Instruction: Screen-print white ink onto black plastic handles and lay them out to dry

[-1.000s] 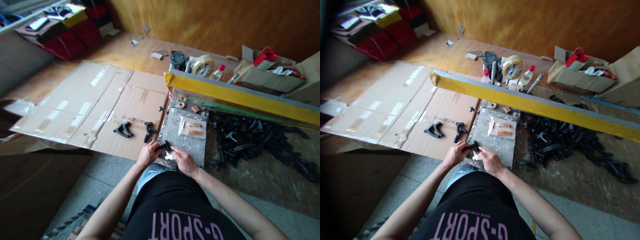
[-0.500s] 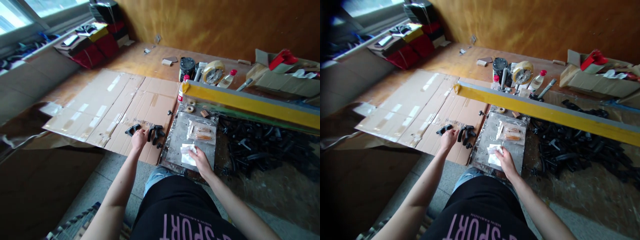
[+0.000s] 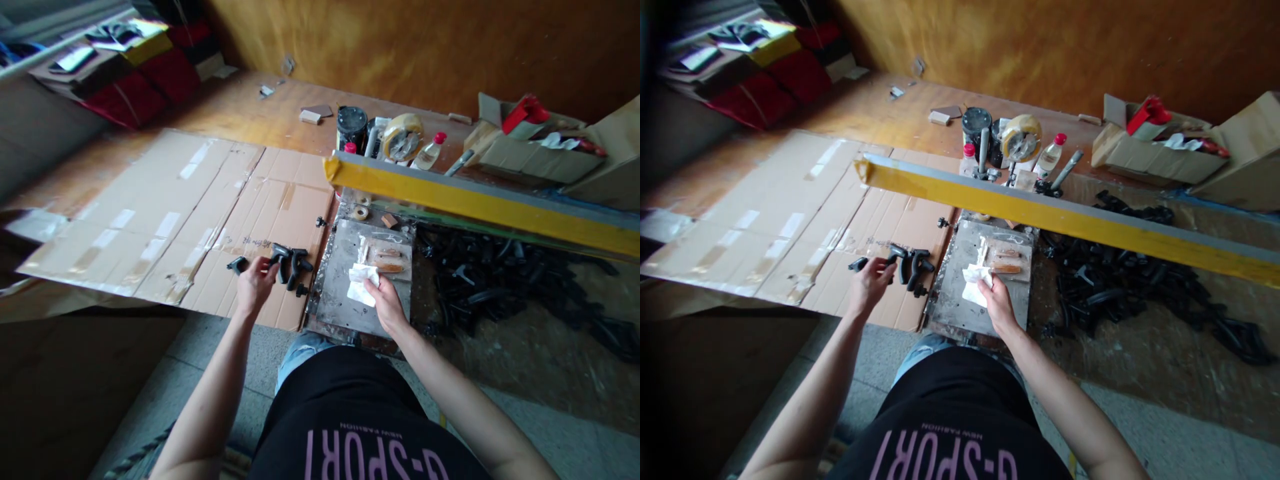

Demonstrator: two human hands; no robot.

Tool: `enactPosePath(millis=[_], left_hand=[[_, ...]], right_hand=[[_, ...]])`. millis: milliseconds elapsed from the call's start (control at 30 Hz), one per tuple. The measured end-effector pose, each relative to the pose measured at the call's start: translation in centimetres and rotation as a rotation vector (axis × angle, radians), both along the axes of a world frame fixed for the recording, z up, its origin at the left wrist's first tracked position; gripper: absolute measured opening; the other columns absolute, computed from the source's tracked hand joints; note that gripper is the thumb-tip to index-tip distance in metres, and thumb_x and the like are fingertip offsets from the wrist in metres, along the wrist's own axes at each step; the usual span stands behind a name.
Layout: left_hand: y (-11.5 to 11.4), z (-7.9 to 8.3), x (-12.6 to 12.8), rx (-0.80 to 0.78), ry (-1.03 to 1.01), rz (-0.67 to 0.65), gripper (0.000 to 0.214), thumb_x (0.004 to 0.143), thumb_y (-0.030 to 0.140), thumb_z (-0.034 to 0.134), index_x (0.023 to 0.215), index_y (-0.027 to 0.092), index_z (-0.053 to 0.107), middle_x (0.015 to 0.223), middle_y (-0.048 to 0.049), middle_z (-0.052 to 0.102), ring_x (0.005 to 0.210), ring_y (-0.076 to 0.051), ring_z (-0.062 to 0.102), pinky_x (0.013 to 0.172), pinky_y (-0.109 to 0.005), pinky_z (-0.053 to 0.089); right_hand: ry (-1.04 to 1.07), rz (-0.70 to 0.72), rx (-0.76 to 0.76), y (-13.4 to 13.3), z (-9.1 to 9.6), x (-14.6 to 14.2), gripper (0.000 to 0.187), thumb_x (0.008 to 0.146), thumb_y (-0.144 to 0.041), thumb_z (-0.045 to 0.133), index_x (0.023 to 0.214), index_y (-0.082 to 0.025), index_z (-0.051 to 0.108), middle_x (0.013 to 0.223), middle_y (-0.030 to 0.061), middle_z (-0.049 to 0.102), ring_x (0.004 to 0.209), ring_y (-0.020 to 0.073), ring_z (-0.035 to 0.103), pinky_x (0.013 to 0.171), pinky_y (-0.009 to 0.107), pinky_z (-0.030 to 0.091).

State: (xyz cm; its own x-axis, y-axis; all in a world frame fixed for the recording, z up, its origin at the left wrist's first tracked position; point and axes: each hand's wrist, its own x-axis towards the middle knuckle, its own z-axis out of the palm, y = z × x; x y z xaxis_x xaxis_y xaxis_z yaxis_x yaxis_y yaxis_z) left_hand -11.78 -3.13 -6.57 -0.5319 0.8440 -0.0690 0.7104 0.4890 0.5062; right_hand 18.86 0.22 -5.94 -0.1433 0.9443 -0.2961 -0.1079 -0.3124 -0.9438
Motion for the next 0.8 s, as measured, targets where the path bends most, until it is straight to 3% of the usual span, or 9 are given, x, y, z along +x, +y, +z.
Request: enactPosePath(millis=[100, 200, 333, 467, 633, 800], left_hand=[[-2.5, 0.3, 4.7, 0.005, -0.097, -0.337, 0.025, 0.085, 0.044, 0.059, 0.098, 0.024, 0.067, 0.084, -0.0012, 0.073, 0.074, -0.017, 0.068, 0.065, -0.024, 0.046], [-4.0, -0.2, 7.8, -0.02, -0.069, -0.485, 0.018, 0.086, 0.035, 0.059, 0.095, 0.022, 0.069, 0.088, -0.0036, 0.072, 0.079, -0.018, 0.067, 0.068, -0.025, 0.047], [-4.1, -0.7, 8.5, 0.003, -0.062, -0.485, 0.017, 0.087, 0.03, 0.058, 0.098, 0.021, 0.068, 0.092, -0.005, 0.07, 0.083, -0.019, 0.067, 0.074, -0.027, 0.048], [-3.9, -0.5, 8.3, -0.008, -0.068, -0.507, 0.015, 0.087, 0.029, 0.058, 0.094, 0.02, 0.068, 0.091, -0.005, 0.068, 0.083, -0.018, 0.066, 0.075, -0.027, 0.049], [-3.8, -0.2, 8.6, -0.052, -0.058, -0.477, 0.014, 0.086, 0.026, 0.058, 0.094, 0.02, 0.068, 0.093, -0.006, 0.069, 0.087, -0.02, 0.066, 0.078, -0.029, 0.049], [-3.8, -0.3, 8.6, -0.065, -0.075, -0.478, 0.015, 0.087, 0.029, 0.058, 0.094, 0.021, 0.067, 0.094, -0.0063, 0.069, 0.088, -0.02, 0.066, 0.079, -0.028, 0.049]], right_hand=[[-0.386, 0.053, 0.235, 0.6, -0.4, -0.3, 0.028, 0.087, -0.041, 0.058, 0.1, -0.018, 0.065, 0.091, 0.0074, 0.073, 0.086, 0.026, 0.069, 0.079, 0.035, 0.052], [-0.646, 0.186, 0.47, 0.6, -0.8, -1.2, 0.023, 0.093, -0.031, 0.05, 0.104, -0.018, 0.065, 0.091, 0.0095, 0.074, 0.087, 0.0263, 0.07, 0.079, 0.035, 0.053], [-0.703, 0.42, 0.793, -0.4, -2.0, -2.9, 0.031, 0.097, -0.016, 0.042, 0.12, -0.02, 0.062, 0.12, 0.0094, 0.069, 0.115, 0.0206, 0.063, 0.099, 0.032, 0.049], [-0.774, 0.549, 0.984, -1.4, -3.3, -3.7, 0.039, 0.097, -0.011, 0.038, 0.129, -0.017, 0.058, 0.132, 0.0108, 0.063, 0.129, 0.0199, 0.053, 0.111, 0.035, 0.042], [-0.785, 0.621, 1.03, -2.2, -3.9, -3.0, 0.045, 0.097, -0.01, 0.036, 0.138, -0.018, 0.052, 0.138, 0.0107, 0.057, 0.135, 0.022, 0.047, 0.115, 0.041, 0.039], [-0.712, 0.672, 0.982, -3.0, -3.0, -1.2, 0.047, 0.093, -0.009, 0.037, 0.137, -0.014, 0.054, 0.138, 0.0151, 0.057, 0.132, 0.024, 0.05, 0.112, 0.044, 0.042]])
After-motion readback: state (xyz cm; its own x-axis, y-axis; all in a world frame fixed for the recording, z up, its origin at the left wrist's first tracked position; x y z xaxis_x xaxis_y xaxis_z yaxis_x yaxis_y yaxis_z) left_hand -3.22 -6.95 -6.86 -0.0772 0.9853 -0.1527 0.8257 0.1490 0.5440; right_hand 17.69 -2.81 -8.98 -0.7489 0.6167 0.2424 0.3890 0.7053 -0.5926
